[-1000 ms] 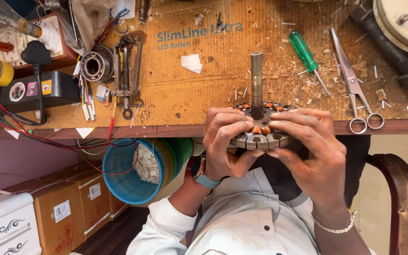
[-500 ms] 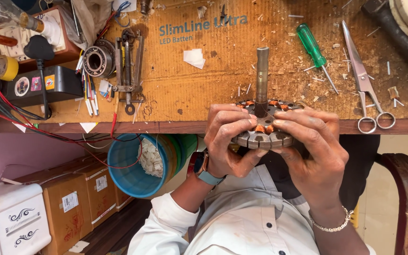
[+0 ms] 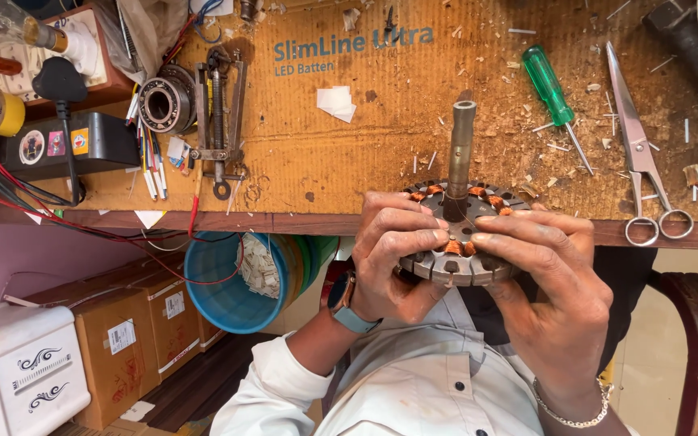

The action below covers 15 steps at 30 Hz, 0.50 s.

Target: The person works on a circular stator assembly, using a screwdriver to adjust copper windings and inserting small white insulating pieces into slots. They use scissors to trim the insulating material and repeatedly check the fit of the components.

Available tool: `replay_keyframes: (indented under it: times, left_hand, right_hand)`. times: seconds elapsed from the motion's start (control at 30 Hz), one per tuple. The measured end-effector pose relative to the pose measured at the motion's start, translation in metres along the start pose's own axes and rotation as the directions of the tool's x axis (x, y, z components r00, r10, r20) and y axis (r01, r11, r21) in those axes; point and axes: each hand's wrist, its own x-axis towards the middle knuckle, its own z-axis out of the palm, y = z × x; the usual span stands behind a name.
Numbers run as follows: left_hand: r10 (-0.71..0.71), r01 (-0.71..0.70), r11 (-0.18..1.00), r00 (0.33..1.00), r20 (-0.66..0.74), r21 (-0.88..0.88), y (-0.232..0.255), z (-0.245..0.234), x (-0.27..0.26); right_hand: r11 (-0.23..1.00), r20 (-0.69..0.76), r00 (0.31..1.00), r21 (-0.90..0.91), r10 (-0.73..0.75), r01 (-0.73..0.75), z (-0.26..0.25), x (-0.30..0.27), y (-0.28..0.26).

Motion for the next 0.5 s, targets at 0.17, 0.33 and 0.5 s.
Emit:
replay_keyframes:
  times: [0.17,0.33,0.5]
  left_hand:
    - [-0.044,0.045,0.999,0.998,0.034,-0.022,0.002,-0.003,0.001]
    - [-0.096,0.095,0.995,0.995,-0.033,-0.032,0.001,-0.001,0.005]
    - [-0.244,0.239,0.964,0.969,-0.032,-0.118,0.007,-0.008,0.015]
  right_hand:
    - [0.999,-0.007,0.999,0.031,0.031,-0.031,0.0,0.006,-0.007]
    - [0.998,-0.009,1.0,0.05,0.025,-0.024,0.003,0.015,-0.001]
    - [0.987,-0.079,0.983,-0.001,-0.163,0.163,0.012,0.026,0.016]
